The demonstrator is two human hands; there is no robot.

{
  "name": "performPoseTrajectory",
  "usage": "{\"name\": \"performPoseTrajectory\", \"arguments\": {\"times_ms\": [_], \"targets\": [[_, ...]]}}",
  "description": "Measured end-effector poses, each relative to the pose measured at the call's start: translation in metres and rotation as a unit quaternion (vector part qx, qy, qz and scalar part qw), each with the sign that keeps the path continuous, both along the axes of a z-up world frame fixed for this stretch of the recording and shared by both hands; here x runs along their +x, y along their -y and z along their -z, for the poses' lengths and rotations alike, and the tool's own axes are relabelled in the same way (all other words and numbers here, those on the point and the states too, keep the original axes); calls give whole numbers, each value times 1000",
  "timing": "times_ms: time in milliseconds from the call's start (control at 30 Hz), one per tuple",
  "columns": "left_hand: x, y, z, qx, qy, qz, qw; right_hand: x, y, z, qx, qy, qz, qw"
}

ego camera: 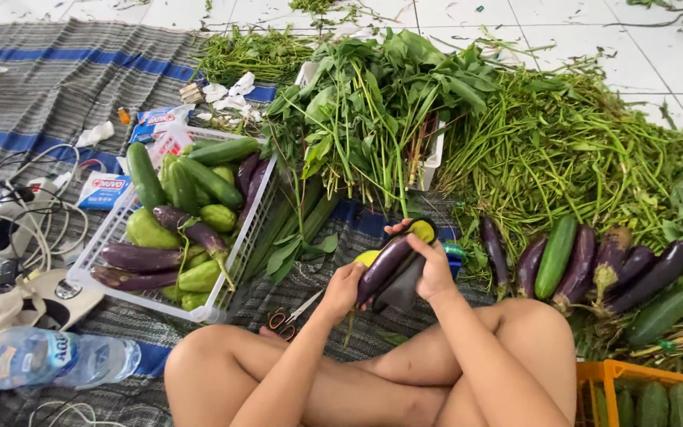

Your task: Wiping eggplants with a yellow cloth to clean them.

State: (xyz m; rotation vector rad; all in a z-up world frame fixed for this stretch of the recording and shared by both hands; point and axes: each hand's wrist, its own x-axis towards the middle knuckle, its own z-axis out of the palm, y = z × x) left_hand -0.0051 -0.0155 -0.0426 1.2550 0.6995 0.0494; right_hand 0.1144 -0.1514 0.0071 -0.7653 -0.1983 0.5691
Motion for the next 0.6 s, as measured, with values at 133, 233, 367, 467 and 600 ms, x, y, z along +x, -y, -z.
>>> {"name": "performPoseTrajectory", "arguments": {"times_ms": [133, 233, 367, 467, 600], "targets": [[-8, -5, -12, 6, -15, -9, 1000, -34, -7, -17, -85, -188, -95, 974], [-2, -13, 17, 99, -45, -25, 994, -34, -7, 8, -83, -195, -149, 966], [-3, 5, 20, 96, -63, 25, 993, 6, -9, 11, 30, -55, -159, 985], [-9, 8, 9, -29, -49, 22, 998, 12, -2, 12, -25, 12, -121, 992], [-16, 5, -29, -128, -63, -22, 990, 7, 2, -8, -97, -41, -152, 983]]}}
